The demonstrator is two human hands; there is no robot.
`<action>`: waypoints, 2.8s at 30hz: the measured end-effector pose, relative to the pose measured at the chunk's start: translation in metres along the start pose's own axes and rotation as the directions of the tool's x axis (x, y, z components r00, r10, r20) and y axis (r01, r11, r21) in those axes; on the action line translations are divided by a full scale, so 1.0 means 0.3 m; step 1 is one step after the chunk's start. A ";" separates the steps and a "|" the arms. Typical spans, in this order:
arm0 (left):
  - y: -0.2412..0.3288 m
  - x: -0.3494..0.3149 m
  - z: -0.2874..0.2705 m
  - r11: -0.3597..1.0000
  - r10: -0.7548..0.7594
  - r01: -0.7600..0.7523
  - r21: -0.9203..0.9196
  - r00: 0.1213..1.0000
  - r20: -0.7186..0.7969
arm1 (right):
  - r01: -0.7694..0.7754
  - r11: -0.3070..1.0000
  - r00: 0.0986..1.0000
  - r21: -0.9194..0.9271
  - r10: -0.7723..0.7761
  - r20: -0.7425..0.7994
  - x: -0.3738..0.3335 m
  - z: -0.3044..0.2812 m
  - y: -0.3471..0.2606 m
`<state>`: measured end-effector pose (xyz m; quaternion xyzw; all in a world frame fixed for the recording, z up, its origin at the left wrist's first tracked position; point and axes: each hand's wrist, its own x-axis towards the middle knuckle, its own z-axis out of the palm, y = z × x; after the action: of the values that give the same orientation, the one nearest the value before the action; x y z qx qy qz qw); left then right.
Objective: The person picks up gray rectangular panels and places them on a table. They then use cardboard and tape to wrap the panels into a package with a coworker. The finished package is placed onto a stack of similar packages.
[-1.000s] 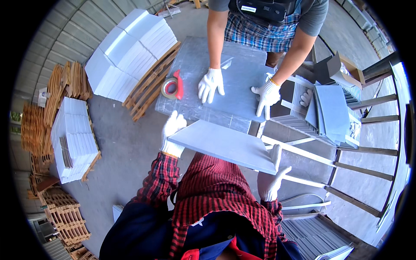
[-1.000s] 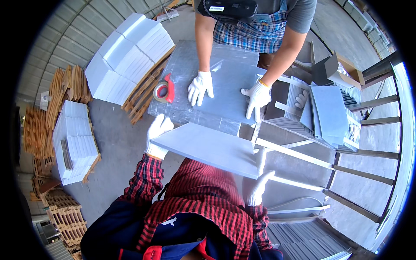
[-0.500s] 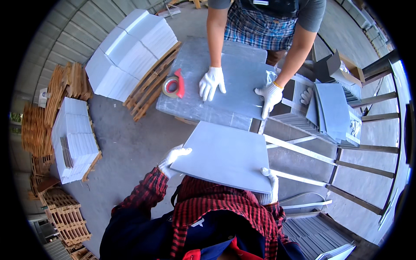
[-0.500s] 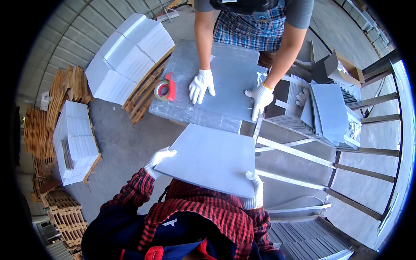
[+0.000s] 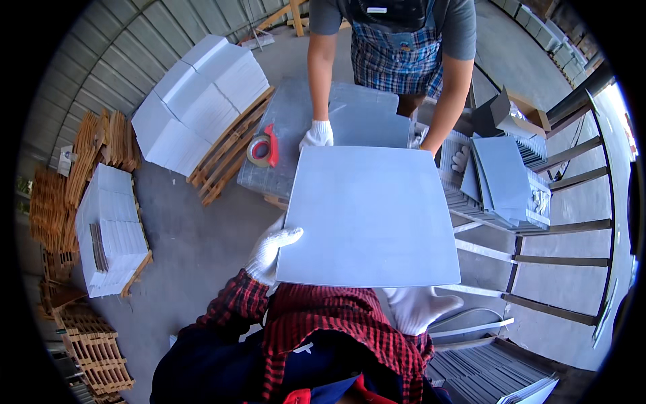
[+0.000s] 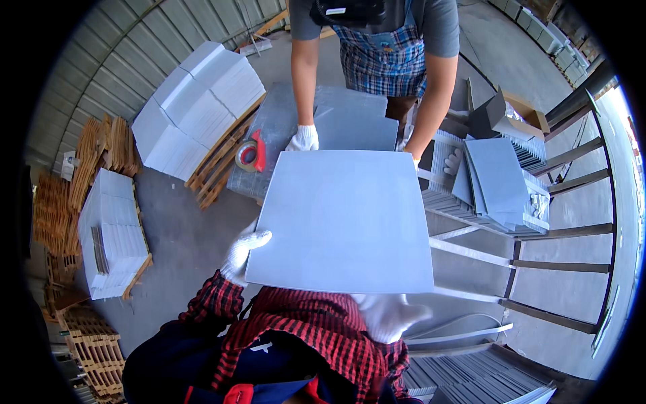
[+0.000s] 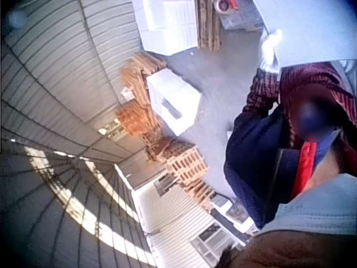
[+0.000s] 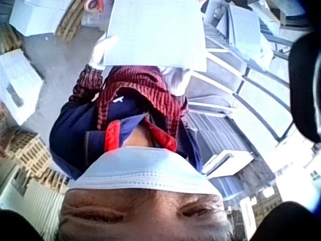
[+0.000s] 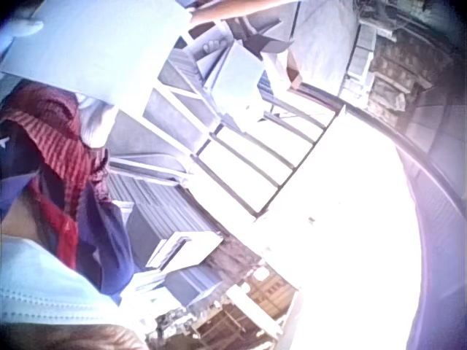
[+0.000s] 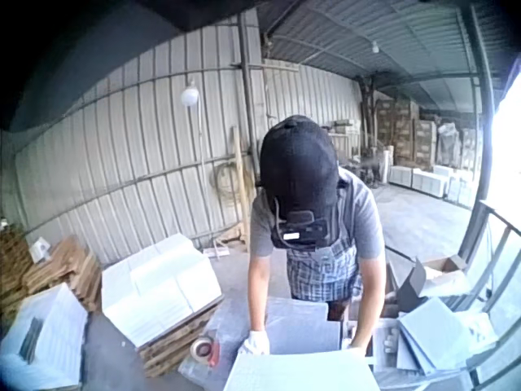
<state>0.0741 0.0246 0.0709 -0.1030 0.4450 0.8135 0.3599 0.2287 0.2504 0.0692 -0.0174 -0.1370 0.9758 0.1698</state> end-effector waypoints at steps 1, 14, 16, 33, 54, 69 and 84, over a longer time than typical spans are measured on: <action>0.003 0.014 0.001 1.000 0.001 -0.001 0.026 1.000 0.004 | -0.016 0.988 0.999 -0.151 0.009 -0.050 -0.023 -0.069 0.029; 0.020 0.318 -0.113 0.853 -0.073 0.122 -0.508 0.991 0.114 | -0.237 0.966 0.877 -0.106 0.165 -0.451 0.277 -0.056 0.160; -0.013 0.445 -0.203 0.960 -0.017 0.046 -0.277 0.994 0.105 | -0.242 0.964 0.862 -0.114 0.160 -0.481 0.348 -0.047 0.169; -0.201 1.025 -0.590 -0.383 -0.046 -0.513 0.768 0.841 0.539 | -0.267 0.871 0.766 -0.412 -0.068 -0.639 0.723 -0.361 0.252; -0.042 0.764 -0.469 -0.307 0.042 -0.410 0.859 0.896 0.443 | -0.540 0.839 0.587 -0.073 0.312 -0.747 0.718 -0.463 0.312; -0.070 0.895 -0.406 0.371 0.251 0.181 0.911 0.925 -0.286 | -0.518 0.209 0.797 -0.829 -0.234 -0.557 0.712 -0.818 0.061; 0.007 1.021 -0.509 0.597 0.001 0.092 0.797 0.993 -0.116 | -0.722 0.116 0.589 -0.683 -0.417 -0.693 0.657 -0.733 0.098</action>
<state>-0.1710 0.0532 -0.1663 0.0157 0.7774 0.5119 0.3651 0.0512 0.3475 -0.1479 -0.5638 -0.6441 0.5161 0.0288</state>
